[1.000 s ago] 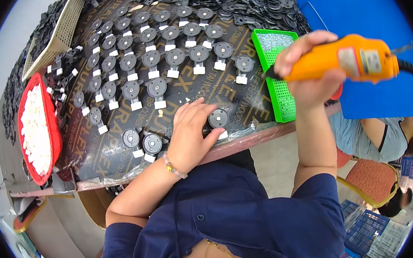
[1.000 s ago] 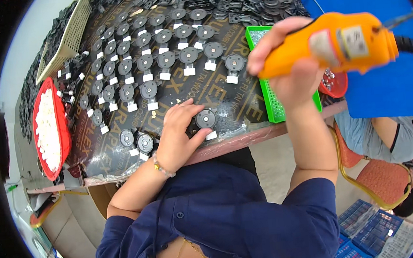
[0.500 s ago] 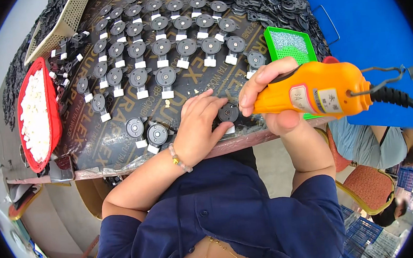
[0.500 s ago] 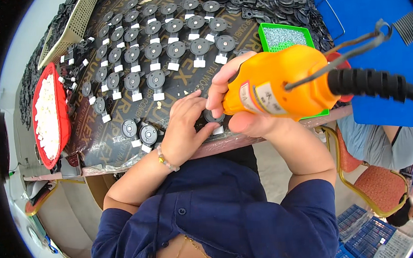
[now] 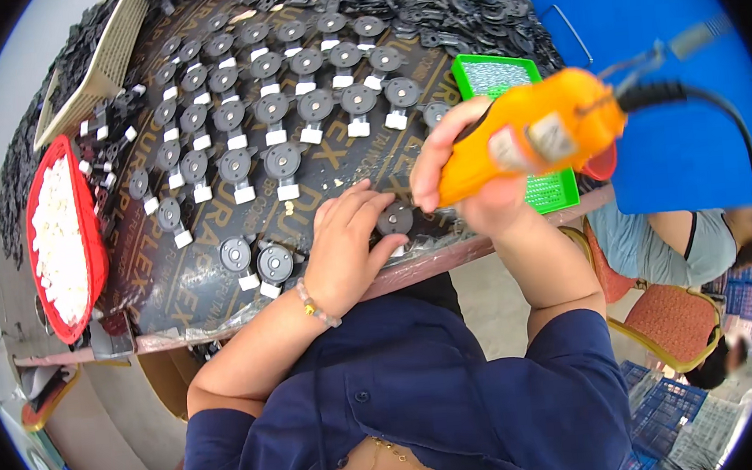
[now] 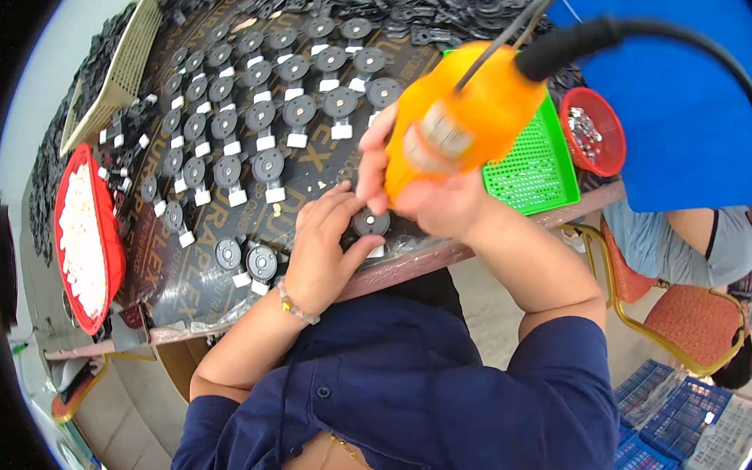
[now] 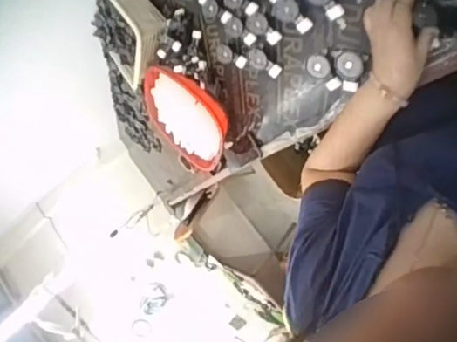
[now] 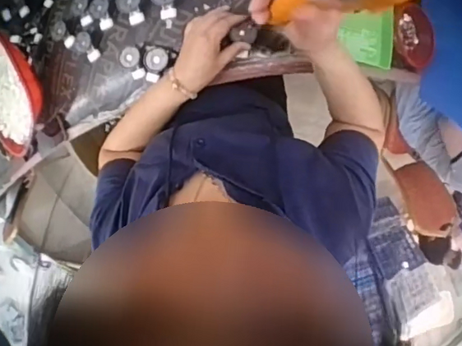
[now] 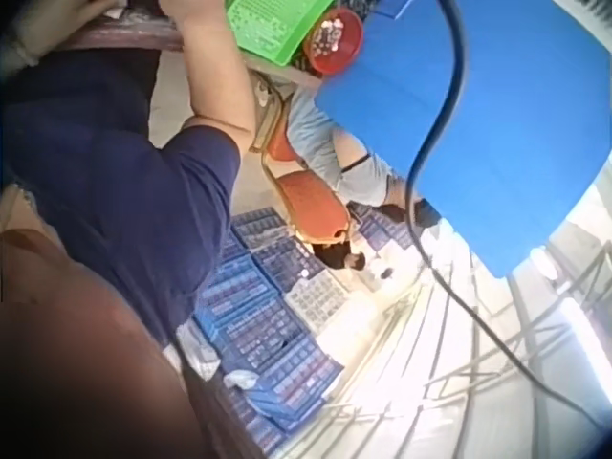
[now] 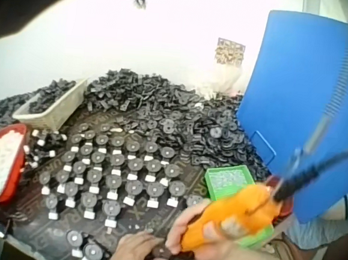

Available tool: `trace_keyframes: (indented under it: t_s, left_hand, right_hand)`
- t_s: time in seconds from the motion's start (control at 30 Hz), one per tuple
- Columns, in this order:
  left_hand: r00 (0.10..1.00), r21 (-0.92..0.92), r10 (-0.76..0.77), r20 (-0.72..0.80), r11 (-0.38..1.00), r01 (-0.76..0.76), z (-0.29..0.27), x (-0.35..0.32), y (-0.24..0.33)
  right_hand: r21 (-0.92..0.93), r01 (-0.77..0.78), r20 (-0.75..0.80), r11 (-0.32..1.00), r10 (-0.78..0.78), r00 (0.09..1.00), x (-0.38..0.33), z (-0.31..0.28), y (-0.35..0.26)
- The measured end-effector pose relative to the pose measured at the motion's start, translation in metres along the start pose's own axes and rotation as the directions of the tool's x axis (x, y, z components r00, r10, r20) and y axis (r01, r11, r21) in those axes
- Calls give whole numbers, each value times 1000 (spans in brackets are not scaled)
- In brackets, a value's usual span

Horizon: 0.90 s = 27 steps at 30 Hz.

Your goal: Manually assemble small circular components onto plastic bases and secure them using an electric screwdriver.

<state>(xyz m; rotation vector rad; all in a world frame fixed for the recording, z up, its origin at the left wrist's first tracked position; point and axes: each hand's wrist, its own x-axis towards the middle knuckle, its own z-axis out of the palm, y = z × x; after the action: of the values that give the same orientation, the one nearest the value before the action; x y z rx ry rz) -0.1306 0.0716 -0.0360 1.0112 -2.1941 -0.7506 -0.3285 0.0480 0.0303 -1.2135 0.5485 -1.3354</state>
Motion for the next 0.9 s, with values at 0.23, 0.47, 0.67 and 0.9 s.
trace_keyframes:
  t_s: [0.23,0.47,0.67,0.9]
  left_hand:
    - [1000,65,5,22,998,-6,0,2,4]
    - [999,115,19,26,993,-22,2,5,11]
    - [999,142,1,41,990,-6,4,5,11]
    - [999,144,24,26,989,-27,5,5,10]
  right_hand:
    - [-523,270,-159,809,-403,901,7,-87,-55]
    - [-482,243,-220,842,-385,896,14,-109,-26]
    - [-471,241,-241,848,-387,890,17,-117,-16]
    - [-487,280,-218,827,-426,878,18,-119,-14]
